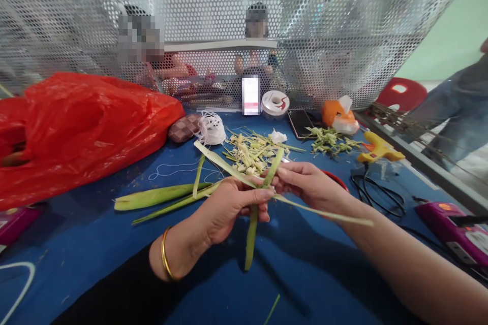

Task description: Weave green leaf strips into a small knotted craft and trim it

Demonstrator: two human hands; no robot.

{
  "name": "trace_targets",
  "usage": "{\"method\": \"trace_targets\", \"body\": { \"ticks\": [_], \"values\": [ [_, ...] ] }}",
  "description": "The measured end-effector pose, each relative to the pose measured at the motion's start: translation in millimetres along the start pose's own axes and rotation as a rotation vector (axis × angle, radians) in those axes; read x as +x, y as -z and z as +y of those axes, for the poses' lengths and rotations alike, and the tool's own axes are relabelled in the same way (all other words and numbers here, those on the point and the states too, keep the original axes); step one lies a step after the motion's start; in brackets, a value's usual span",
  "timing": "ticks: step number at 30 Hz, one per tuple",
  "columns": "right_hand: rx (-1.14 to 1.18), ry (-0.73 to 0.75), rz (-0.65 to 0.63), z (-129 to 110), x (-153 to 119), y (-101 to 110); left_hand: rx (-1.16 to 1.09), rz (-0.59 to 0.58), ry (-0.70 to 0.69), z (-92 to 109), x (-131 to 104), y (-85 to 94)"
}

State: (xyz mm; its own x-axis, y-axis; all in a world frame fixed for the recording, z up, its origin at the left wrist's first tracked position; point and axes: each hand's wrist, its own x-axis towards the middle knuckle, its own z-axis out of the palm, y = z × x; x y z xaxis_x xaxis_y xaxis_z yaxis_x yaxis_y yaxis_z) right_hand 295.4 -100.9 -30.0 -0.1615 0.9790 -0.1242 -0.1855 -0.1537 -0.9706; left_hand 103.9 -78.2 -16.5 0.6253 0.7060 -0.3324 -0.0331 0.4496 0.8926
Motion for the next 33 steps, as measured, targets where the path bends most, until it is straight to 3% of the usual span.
{"method": "trace_targets", "body": {
  "ticks": [4,13,22,24,27,29,33],
  "values": [
    [0.144,-0.021,0.063,7,-5,-12,0.023,-0.055,0.05,-6,1,-0.8],
    [0.041,0.116,0.304,8,-8,-22,0.058,0.059,0.07,-8,5,-9.5],
    [-0.001,0.105,0.334,9,-7,-23,0.078,0.046,0.063,-7,3,-7.7],
    [-0.111,0.038,0.285,4,-7,-18,0.08,0.039,0.072,-7,3,-7.4],
    [-0.529,-0.052,0.202,-11,-12,-8,0.074,0.003,0.109,-7,2,-7.3],
    [-0.795,0.186,0.337,-22,-19,-2,0.083,-0.031,0.134,-7,1,-7.5],
    [-1.004,0.624,0.618,-34,-31,-3,0.146,-0.074,0.189,-7,-1,-9.6]
  ]
}}
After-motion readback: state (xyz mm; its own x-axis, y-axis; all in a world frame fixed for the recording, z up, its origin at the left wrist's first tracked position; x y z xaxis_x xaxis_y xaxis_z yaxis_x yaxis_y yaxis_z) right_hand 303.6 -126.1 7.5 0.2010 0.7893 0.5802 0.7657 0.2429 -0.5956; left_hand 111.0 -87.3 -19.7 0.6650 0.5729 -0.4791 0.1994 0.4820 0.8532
